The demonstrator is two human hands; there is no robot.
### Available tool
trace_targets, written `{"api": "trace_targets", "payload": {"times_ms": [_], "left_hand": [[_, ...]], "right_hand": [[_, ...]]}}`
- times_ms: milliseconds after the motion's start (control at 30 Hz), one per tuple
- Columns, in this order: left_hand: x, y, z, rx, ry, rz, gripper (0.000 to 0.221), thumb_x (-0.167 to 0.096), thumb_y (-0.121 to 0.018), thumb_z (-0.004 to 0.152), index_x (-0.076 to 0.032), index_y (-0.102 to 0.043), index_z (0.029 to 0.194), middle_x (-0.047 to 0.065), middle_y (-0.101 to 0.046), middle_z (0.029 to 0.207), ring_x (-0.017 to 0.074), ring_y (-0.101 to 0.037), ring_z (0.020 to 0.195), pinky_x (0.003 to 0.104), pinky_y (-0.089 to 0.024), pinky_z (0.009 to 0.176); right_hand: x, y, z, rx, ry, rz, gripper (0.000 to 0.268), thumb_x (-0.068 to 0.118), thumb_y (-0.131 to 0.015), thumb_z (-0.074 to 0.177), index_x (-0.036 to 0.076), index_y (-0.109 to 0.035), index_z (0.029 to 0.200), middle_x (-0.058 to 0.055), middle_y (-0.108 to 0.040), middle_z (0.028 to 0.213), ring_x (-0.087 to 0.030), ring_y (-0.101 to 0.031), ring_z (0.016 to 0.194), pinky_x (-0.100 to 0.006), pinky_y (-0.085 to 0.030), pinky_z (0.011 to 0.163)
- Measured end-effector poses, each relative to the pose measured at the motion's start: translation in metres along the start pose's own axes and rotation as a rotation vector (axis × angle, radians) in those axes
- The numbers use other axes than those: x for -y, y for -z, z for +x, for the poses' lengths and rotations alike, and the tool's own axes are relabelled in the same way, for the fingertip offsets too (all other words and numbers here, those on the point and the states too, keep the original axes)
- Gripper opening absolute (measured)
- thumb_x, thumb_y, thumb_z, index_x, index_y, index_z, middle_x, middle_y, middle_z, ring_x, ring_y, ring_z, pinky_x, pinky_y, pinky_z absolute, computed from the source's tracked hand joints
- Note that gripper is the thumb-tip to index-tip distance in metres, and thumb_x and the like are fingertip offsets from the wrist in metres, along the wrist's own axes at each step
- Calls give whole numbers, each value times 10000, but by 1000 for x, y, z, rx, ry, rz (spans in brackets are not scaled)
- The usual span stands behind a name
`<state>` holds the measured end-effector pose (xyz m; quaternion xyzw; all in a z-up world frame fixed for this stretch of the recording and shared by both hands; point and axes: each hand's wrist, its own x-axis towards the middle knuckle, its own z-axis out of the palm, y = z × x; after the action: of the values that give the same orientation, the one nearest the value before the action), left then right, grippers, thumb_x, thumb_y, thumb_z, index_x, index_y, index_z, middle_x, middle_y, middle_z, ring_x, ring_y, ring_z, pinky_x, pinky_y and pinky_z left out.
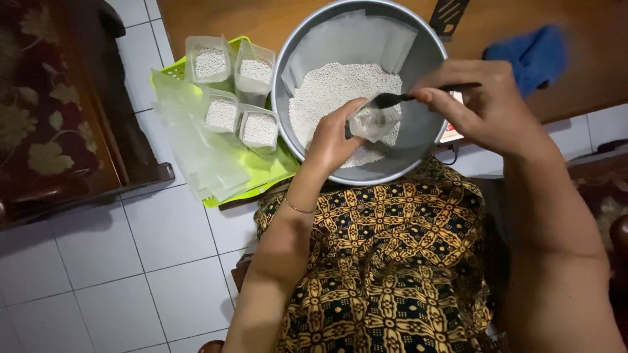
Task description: Filling small plastic containers with white granules from a large bowl using a spoon.
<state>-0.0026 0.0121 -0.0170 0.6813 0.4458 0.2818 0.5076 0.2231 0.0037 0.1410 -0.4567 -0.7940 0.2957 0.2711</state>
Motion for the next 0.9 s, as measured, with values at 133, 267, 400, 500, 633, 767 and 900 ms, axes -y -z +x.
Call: {"api": "trace_targets", "payload": {"times_ms": [133, 267, 400, 500, 633, 767, 900], "left_hand": [[-12, 4, -2, 30, 75, 7, 698, -1, -834, 765, -115, -554, 1394, 149, -632, 1415, 357, -601, 1315, 438, -517, 1086], [-18, 7, -3, 18, 40, -33, 663, 33, -850, 721, -97, -610, 1326, 106, -700, 1320, 295, -671, 1205, 348, -552, 968], [-18, 7, -3, 20, 47, -28, 629, 28, -831, 735, -121, -627, 1311, 91, -748, 1228, 274, -710, 1092, 322, -537, 852], [-16, 7, -3, 16, 24, -5, 631, 11, -835, 744, -93, -604, 1322, 114, -729, 1261, 303, -705, 1129, 356, -558, 886], [-13, 8, -4, 7, -5, -5, 634, -17, -836, 753, -86, -592, 1334, 120, -718, 1285, 307, -691, 1173, 357, -540, 914], [-10, 6, -3, 11, -24, 7, 588, -73, -849, 768, -129, -596, 1296, 95, -756, 1173, 286, -720, 1020, 339, -519, 750], [-14, 8, -4, 27, 33, 33, 650, -29, -822, 754, -153, -578, 1343, 99, -742, 1235, 301, -710, 1064, 342, -521, 786]], "right_hand": [[-26, 0, 2, -89, -1, 162, 151, 2, -607, 1139, -98, -711, 1095, -170, -688, 940, -234, -651, 831, -295, -531, 717], [-66, -26, 34, -175, -103, 235, 216, 87, -583, 1212, -92, -701, 1182, -177, -701, 1010, -238, -686, 867, -303, -575, 791], [-130, -88, 68, -89, -323, 419, 307, 277, -602, 1102, -13, -686, 1153, -136, -696, 952, -211, -702, 794, -320, -639, 750], [-128, -115, 90, -75, -483, 324, 298, 291, -592, 1070, 23, -721, 1089, -86, -734, 907, -144, -680, 692, -305, -554, 701], [-162, -154, 97, -112, -502, 373, 198, 186, -623, 1077, 36, -750, 1050, -55, -713, 833, -126, -623, 661, -257, -553, 599], [-166, -164, 93, -59, -566, 489, 240, 244, -653, 1045, 46, -723, 927, -68, -701, 791, -139, -677, 649, -262, -599, 591], [-132, -135, 90, 6, -670, 595, 301, 299, -567, 1066, 44, -726, 1040, -42, -721, 827, -96, -653, 669, -214, -577, 711]]}}
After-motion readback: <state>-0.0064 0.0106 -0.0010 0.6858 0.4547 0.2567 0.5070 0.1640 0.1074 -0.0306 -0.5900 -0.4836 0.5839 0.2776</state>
